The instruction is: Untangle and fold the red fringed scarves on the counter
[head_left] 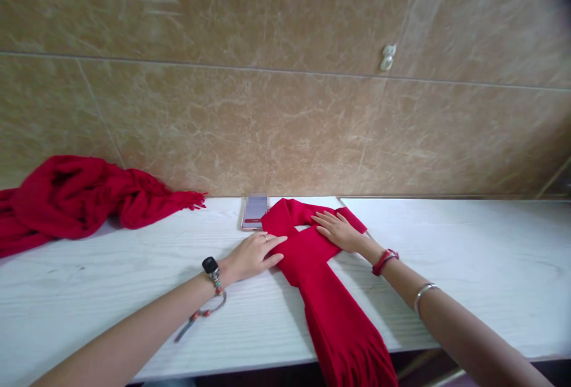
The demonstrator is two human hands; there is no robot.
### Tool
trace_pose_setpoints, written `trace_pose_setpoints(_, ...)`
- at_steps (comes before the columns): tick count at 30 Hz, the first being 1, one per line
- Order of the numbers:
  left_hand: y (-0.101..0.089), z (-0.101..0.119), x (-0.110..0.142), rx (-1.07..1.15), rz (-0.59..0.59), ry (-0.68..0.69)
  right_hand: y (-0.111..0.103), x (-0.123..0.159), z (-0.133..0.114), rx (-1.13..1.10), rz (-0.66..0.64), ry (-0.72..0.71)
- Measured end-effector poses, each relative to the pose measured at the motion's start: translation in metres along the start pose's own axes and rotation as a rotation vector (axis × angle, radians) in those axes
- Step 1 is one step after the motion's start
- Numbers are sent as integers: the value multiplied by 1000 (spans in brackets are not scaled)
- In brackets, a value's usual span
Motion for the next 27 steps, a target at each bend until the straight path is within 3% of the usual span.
trace_pose_setpoints(3, -8, -1, -4, -15, 53, 39, 0, -2, 4, 13, -7, -30)
trace_pose_setpoints(5, -20, -12, -20, -19, 118, 52, -9, -7, 9, -24, -10, -34)
trace_pose_setpoints(8, -39, -48, -56, -25, 227, -109, -31, -22, 20, -97, 63, 22)
trace_pose_setpoints(10, -43, -72, -82, 7, 185, -236, -43, -36, 24, -111, 124, 67)
trace_pose_setpoints(12, -39, -85, -101, 43, 87, -283, -43, -52, 18, -92, 111, 27)
trace_pose_setpoints(15, -28, -76, -114, -38, -35, -114, -25, -68, 0, -38, 3, -117)
trace_pose_setpoints(18, -17, -58, -111, -151, -143, 53, -7, -69, -3, 30, -85, -110)
trace_pose_setpoints(22, -20, -51, -107, -274, -172, -25, 1, -58, 12, 79, -227, -6)
trace_pose_setpoints(24, -25, -46, -106, -327, -151, -50, -5, -53, 17, 76, -203, 63)
trace_pose_setpoints(27, -30, -35, -104, -350, -37, -2, -20, -47, 9, 82, -27, 93)
Point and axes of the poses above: each hand's wrist, its own x-axis away from the middle knuckle, its own y-axis out of the palm, z = x × y, the point moved 6 cm from there along -x, towards the middle knuckle, and after that the axes turned 15 degrees about -z, right-handed, at the moved point
